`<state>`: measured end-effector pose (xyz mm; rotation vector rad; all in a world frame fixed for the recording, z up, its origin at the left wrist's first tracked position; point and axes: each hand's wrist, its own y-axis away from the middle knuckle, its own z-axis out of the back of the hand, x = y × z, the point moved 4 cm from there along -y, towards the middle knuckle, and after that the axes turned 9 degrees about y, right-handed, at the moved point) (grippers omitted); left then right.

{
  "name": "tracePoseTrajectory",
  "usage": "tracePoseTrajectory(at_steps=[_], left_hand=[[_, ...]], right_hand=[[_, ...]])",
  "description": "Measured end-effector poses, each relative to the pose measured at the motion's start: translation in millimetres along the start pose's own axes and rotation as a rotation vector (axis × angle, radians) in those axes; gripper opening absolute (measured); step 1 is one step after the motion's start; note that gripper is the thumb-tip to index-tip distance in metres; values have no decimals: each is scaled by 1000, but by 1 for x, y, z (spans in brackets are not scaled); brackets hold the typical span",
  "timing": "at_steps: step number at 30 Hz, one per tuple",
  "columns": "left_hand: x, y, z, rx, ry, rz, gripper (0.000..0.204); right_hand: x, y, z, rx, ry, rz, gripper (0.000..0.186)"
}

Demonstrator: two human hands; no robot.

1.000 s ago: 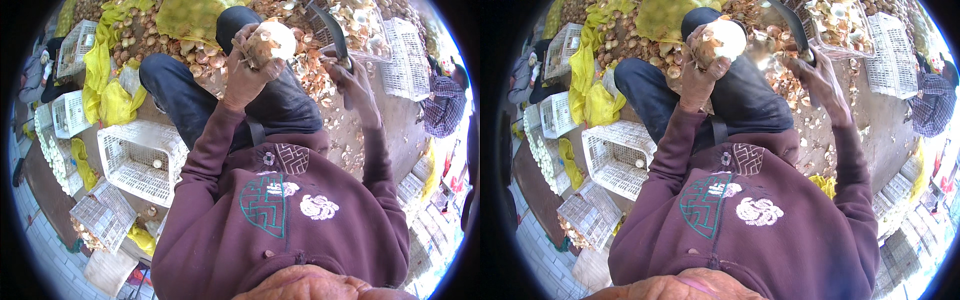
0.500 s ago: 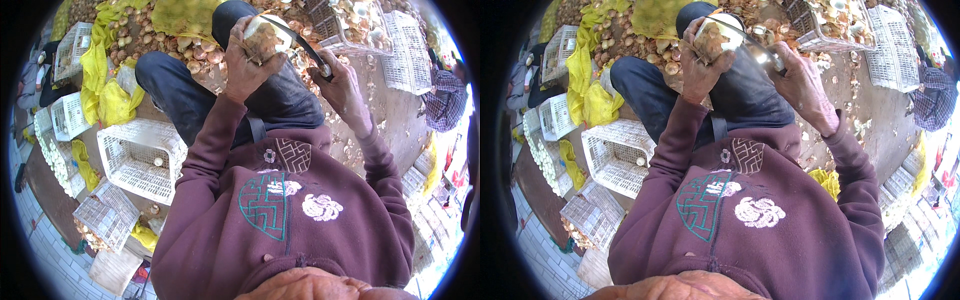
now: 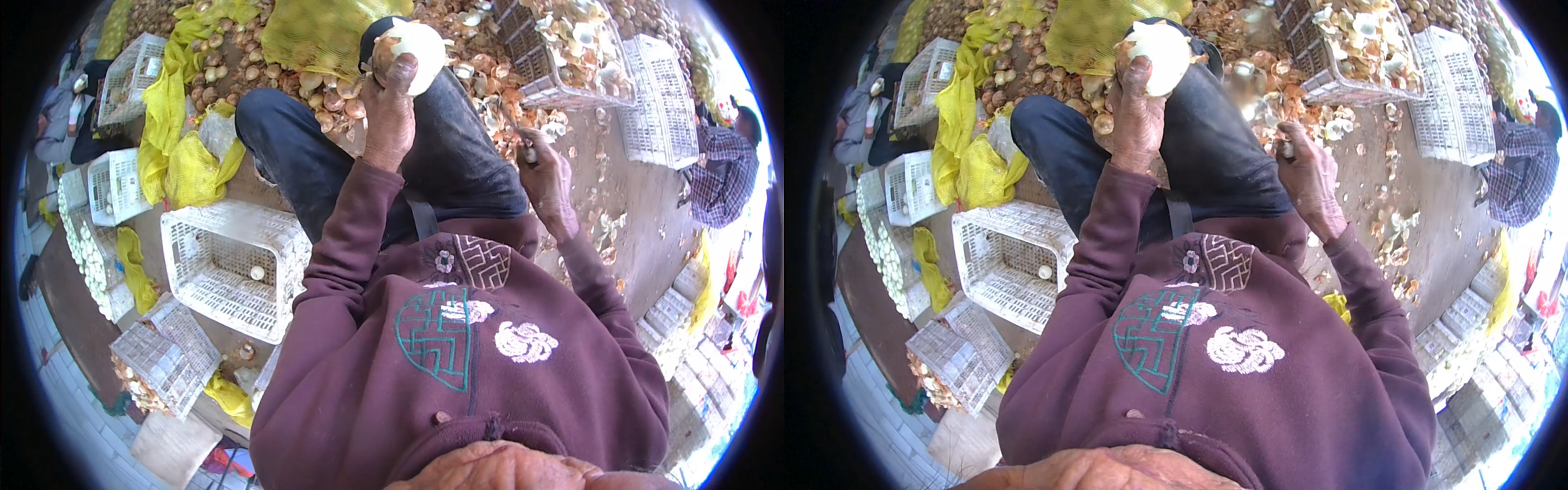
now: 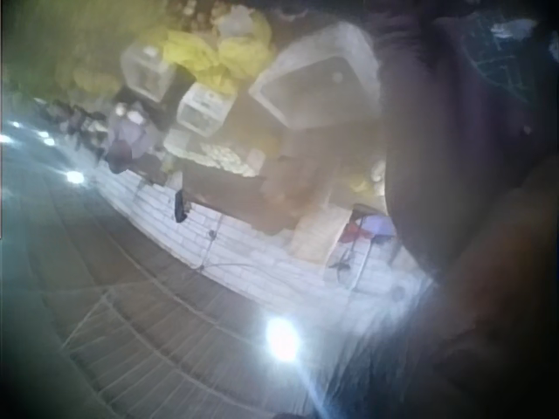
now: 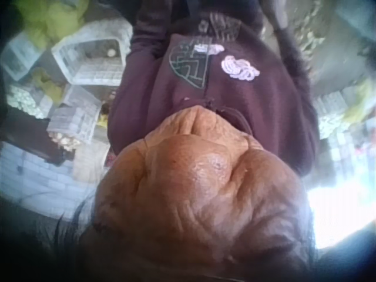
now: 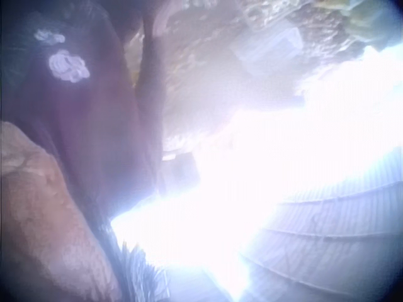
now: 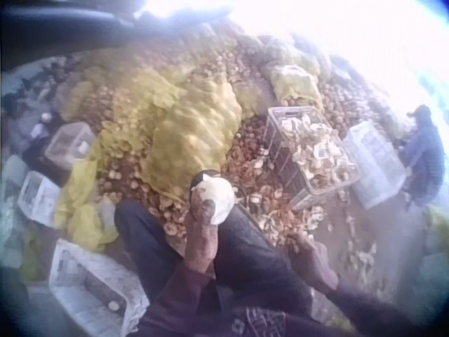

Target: The person sits on the floor and peels multiple onions using a knife, removing the outer skin and placing the peeled onions into a white plastic crate. The person repeatedly picks up new onions from a pile and continues peeling them.

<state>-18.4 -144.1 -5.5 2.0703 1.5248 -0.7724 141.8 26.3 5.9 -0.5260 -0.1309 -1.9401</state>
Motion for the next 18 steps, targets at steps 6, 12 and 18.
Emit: tracePoseTrajectory(at_steps=[6, 12, 18], left_hand=[[3, 10, -2, 74, 38, 109, 58], [3, 16, -3, 82, 11, 133, 57], [4, 19, -4, 24, -117, 97, 55]], right_hand=[[45, -30, 10, -72, -139, 204, 45], [58, -52, -4, 20, -105, 157, 49], [59, -61, -13, -110, -36, 151, 33]])
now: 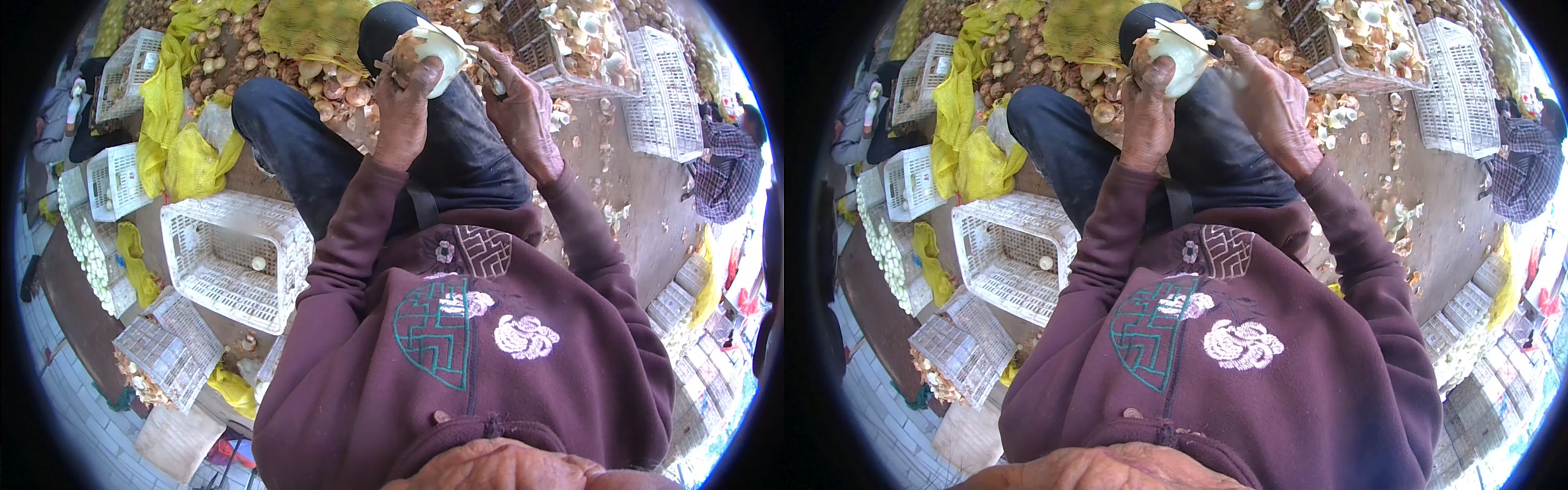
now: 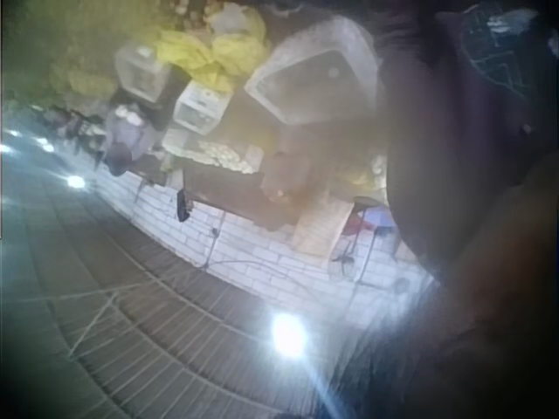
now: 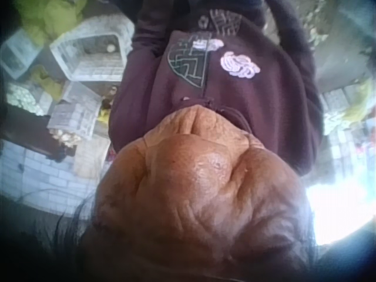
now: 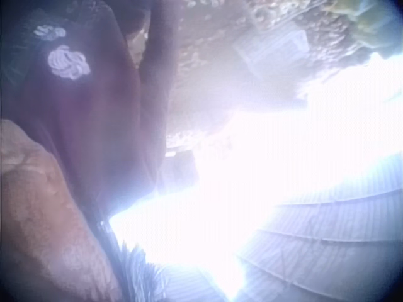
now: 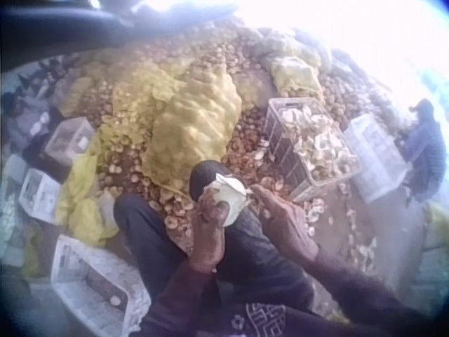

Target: The person sits on the floor and peels multiple onions using a knife, removing the outer skin and placing the peeled onions into a white plastic crate. The person repeatedly picks up new onions from a pile and continues peeling them.

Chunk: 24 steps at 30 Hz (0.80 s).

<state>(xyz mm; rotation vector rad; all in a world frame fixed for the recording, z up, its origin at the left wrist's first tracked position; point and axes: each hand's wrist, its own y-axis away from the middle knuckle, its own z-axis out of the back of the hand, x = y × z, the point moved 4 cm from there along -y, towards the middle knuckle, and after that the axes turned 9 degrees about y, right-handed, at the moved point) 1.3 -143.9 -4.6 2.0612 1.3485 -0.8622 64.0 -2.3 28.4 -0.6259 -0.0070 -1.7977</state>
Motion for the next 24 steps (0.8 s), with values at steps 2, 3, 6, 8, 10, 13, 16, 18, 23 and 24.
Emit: tracePoseTrajectory(at_steps=[2, 3, 6, 8, 10, 13, 16, 18, 23, 24], left_hand=[[-1, 2, -5, -81, 24, -39, 43], [-1, 1, -6, -82, 22, -45, 42], [3, -1, -4, -83, 19, -64, 42], [6, -4, -5, -70, 29, -82, 43], [8, -8, -1, -29, 29, -35, 57], [8, -10, -3, -33, 49, -62, 54], [6, -9, -3, -58, 84, -86, 51], [9, -9, -3, -36, 44, -162, 53], [6, -8, -3, 102, 109, 17, 61], [5, -8, 0, 145, 133, 30, 60]], right_hand=[[-4, 0, -7, 19, -57, -44, 33], [-6, 1, -12, 27, -85, -64, 34], [-13, 1, -26, 95, -324, -170, 34], [-17, 0, -32, 115, -449, -214, 32], [-22, -2, -38, 140, -462, -194, 31], [-29, -6, -44, 238, -514, -198, 25], [-17, -8, -31, 366, -834, -450, 23], [-36, -11, -37, 417, -998, -613, 27], [-49, -8, -36, 437, -937, -375, 27], [-47, -7, -34, 458, -906, -377, 29]])
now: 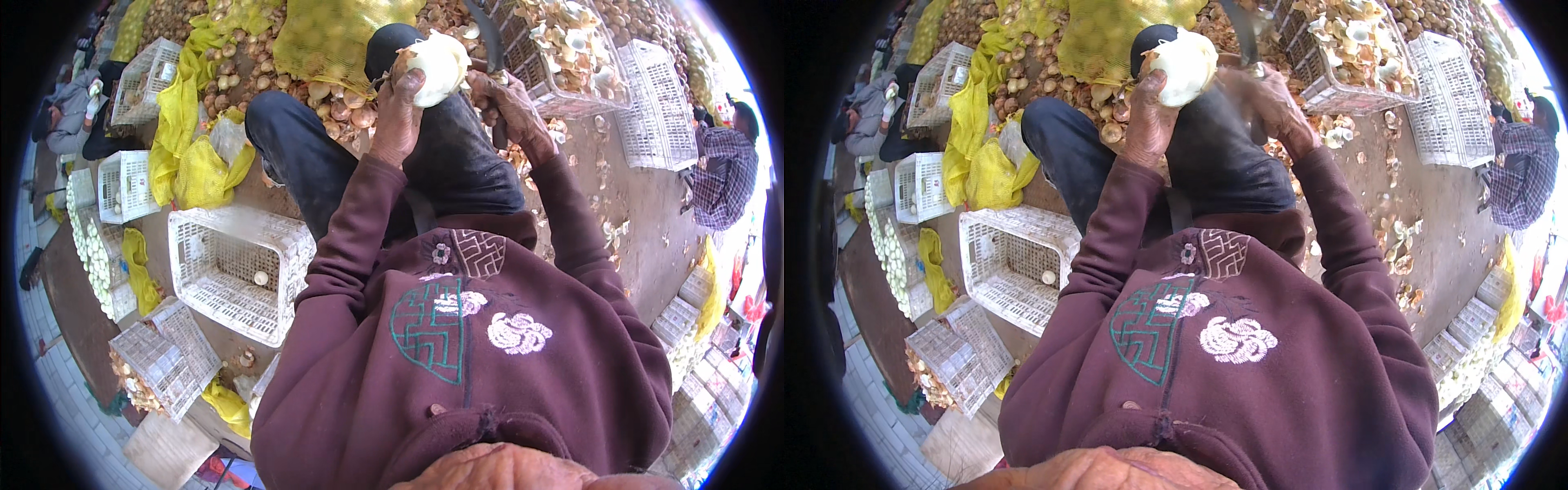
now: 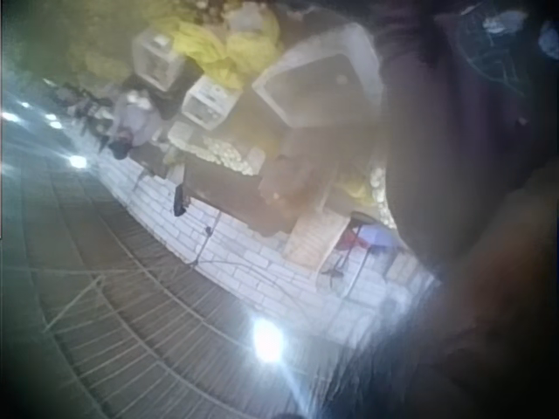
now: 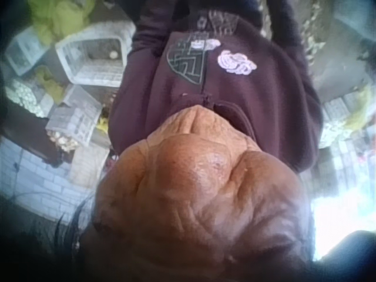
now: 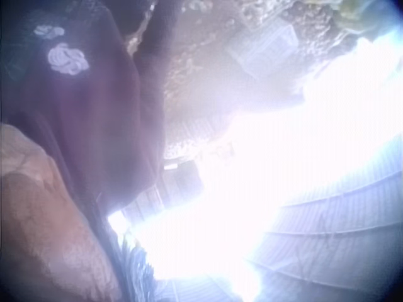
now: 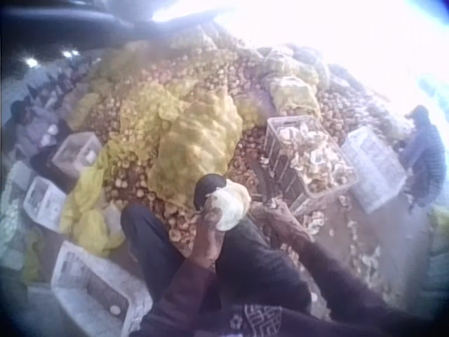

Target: The person sits on the floor and peels multiple onions using a knife, removing the outer skin and placing the peeled onions into a white plastic crate. The person repeatedly picks up new onions from a pile and continues peeling them.

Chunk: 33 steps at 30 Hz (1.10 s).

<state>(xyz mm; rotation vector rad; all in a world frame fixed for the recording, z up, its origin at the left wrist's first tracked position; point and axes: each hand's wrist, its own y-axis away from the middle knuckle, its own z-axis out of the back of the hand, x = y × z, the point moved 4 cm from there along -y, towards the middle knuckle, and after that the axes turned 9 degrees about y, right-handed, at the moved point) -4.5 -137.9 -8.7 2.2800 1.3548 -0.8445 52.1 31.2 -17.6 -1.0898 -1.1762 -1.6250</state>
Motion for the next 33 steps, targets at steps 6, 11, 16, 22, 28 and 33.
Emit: tracePoseTrajectory(at_steps=[6, 11, 16, 22, 28, 33], left_hand=[[-9, -6, -11, 43, -174, 101, 60], [-10, -16, -29, 190, -59, 122, 54], [8, -28, -52, 277, 85, 208, 78], [18, -10, -62, 102, -170, -5, 55], [44, -13, -57, 113, 187, 256, 54], [69, -43, -68, 257, 357, 469, 69]], right_hand=[[13, 12, -19, -154, -52, -120, 48], [-10, -3, -6, -319, -145, -32, 27], [-22, -27, 26, -613, 62, 164, 36], [53, 19, 35, -715, 0, 550, 13], [52, 21, 66, -703, -33, 484, 12], [-11, -33, 190, -909, 67, 227, 33]])
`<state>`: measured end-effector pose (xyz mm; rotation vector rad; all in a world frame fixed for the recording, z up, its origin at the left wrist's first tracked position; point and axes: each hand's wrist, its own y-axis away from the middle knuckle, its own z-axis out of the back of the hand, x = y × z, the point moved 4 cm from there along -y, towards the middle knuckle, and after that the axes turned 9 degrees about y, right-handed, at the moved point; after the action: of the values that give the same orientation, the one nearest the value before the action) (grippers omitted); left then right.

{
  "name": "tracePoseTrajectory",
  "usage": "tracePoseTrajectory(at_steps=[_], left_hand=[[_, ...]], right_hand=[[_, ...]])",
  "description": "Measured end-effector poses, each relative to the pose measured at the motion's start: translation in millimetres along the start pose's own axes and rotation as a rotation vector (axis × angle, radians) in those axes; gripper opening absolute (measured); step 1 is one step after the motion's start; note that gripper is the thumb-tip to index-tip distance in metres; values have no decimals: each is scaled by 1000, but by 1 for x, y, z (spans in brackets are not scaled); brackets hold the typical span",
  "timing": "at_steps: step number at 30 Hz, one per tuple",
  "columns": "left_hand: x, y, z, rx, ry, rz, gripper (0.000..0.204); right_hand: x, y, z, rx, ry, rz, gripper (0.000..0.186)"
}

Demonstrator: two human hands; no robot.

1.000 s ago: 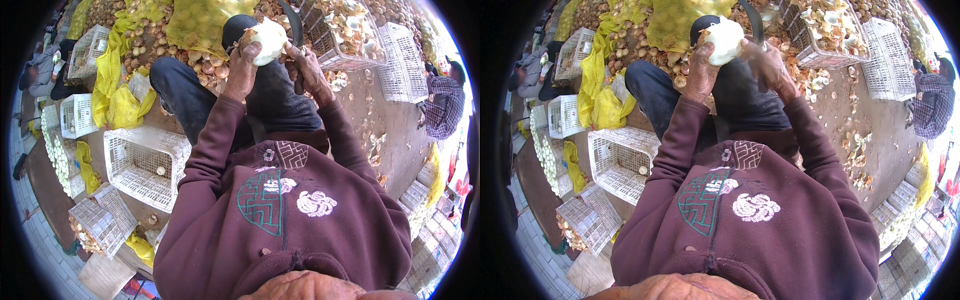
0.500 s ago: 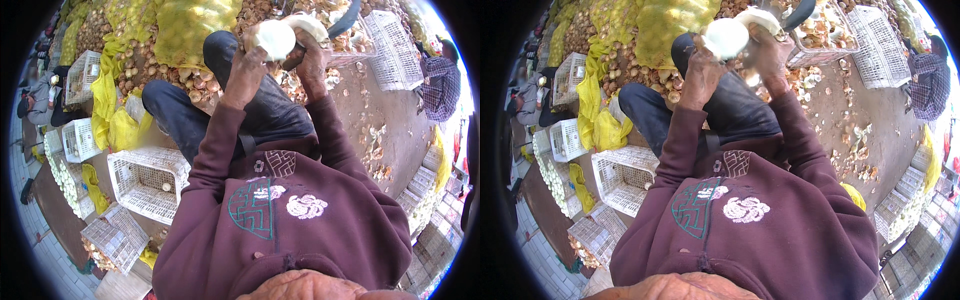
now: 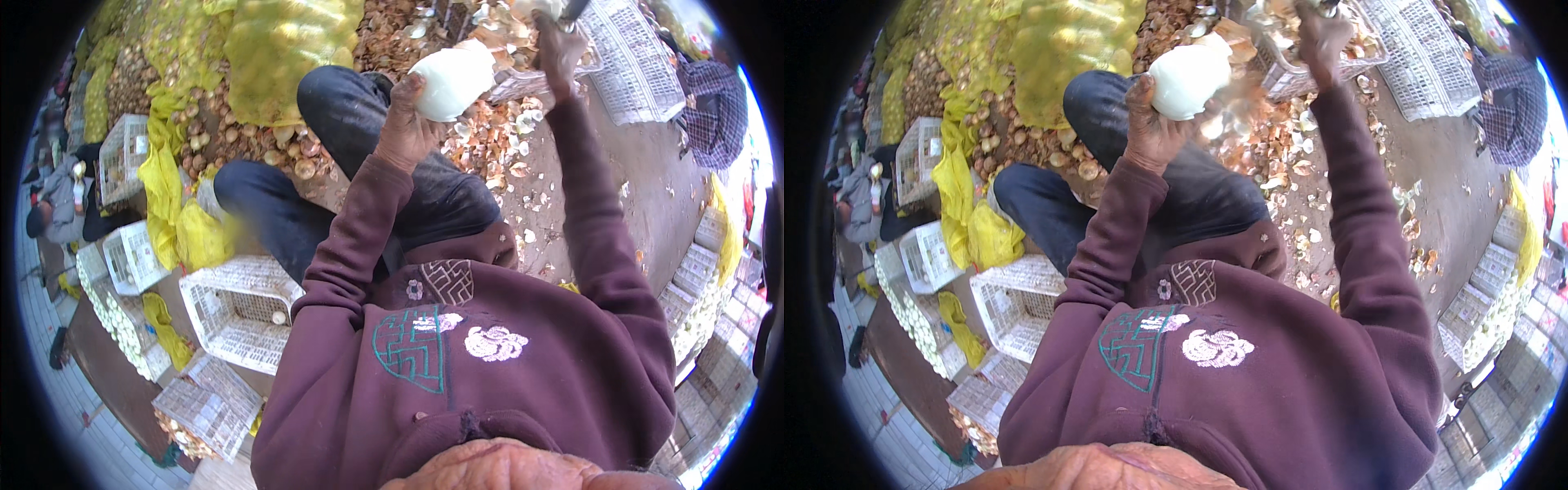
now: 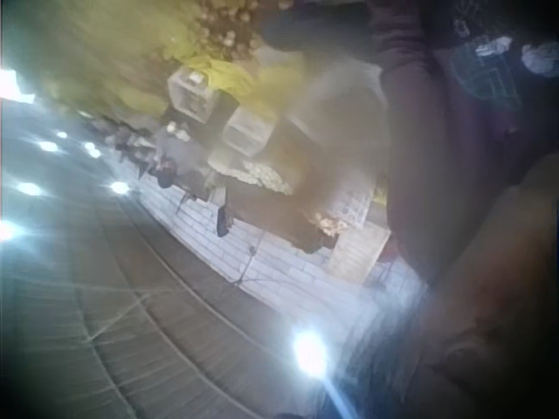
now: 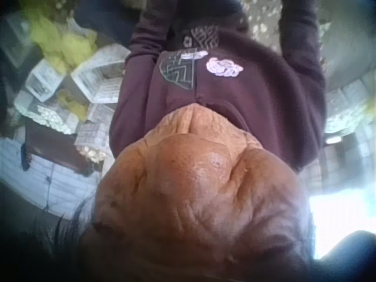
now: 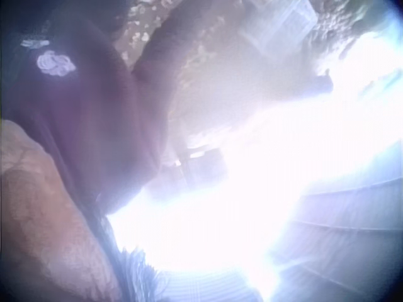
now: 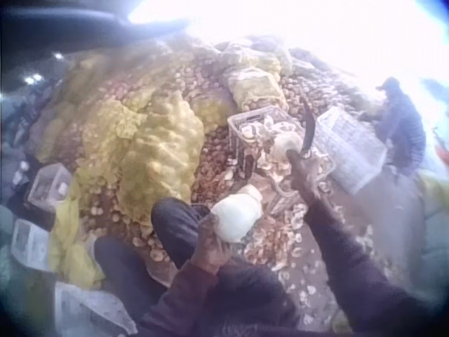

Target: The person sits on the floor and peels multiple onions using a knife, removing the outer skin and placing the peeled onions into a white plastic crate. The person repeatedly picks up new onions from a pile and continues peeling them.

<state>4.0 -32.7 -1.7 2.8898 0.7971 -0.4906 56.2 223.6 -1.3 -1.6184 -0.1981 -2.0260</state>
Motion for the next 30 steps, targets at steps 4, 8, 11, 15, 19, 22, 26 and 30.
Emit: tracePoseTrajectory(at_steps=[4, 8, 11, 15, 19, 22, 26, 30], left_hand=[[-4, -27, 8, 44, 27, 80, 69], [-8, -33, 23, -120, -116, 24, 66], [-6, -30, 15, -69, -229, 49, 67], [-16, -11, 1, -223, -480, -7, 85], [-26, 25, -18, -285, -1271, -526, 83], [-32, 56, -34, -308, -1510, -725, 72], [-35, 71, -5, -378, -1024, -559, 57], [-41, 79, 5, -346, -1151, -635, 54]], right_hand=[[-19, -55, 39, 50, 583, 17, 47], [-9, 39, 0, 334, 1, -160, 52], [-16, 101, -32, 183, -137, -204, 41], [-16, 129, -51, 147, -126, -315, 34], [22, 144, -52, 220, -76, 2, 28], [37, 155, -52, 268, -92, 208, 26], [54, 171, -57, 409, -189, 95, 25], [74, 175, -60, 485, -129, 163, 33]])
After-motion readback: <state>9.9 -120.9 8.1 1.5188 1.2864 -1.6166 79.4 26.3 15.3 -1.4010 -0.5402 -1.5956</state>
